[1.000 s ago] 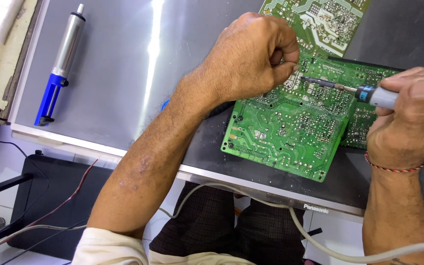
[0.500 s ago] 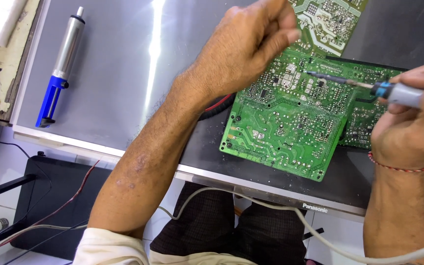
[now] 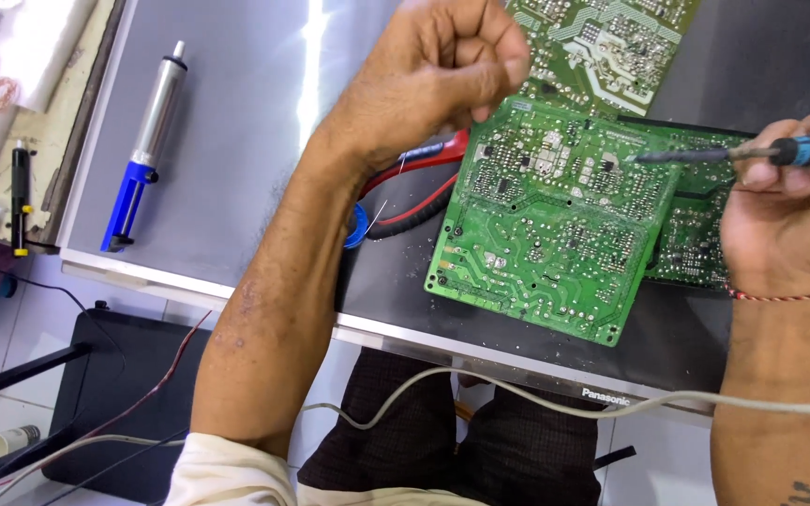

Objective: Soldering electronic components onto a printed circuit board using a soldering iron at a repair bench.

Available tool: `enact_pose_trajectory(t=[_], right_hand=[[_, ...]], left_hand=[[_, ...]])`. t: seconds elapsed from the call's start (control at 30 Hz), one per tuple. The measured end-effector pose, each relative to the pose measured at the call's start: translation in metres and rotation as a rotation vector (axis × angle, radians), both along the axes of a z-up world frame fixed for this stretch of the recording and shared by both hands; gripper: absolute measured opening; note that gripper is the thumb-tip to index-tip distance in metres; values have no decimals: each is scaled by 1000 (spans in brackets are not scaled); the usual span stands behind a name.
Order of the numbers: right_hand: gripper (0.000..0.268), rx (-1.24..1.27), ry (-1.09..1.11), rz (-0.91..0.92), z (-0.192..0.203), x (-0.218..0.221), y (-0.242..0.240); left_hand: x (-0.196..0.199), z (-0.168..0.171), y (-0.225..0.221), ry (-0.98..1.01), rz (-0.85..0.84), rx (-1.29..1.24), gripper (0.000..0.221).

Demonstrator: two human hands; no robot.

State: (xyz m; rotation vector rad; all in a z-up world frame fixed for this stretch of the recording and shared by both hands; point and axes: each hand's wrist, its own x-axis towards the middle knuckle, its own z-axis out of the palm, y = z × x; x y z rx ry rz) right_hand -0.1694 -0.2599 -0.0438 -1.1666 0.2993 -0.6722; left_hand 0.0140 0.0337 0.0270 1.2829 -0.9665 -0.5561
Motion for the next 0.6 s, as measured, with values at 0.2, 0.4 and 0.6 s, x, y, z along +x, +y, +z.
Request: enact_pose_trajectory(t=[0.2, 0.4, 0.6], right_hand=[[29, -211, 61, 39, 12, 0, 8], [28, -86, 54, 33, 19, 2, 12], [28, -57, 69, 9, 24, 4, 17]], left_hand=[[-6, 2, -5, 22, -119, 111, 7], [-6, 3, -6, 20, -102, 159, 8], [0, -1, -4, -22, -68, 145, 6]])
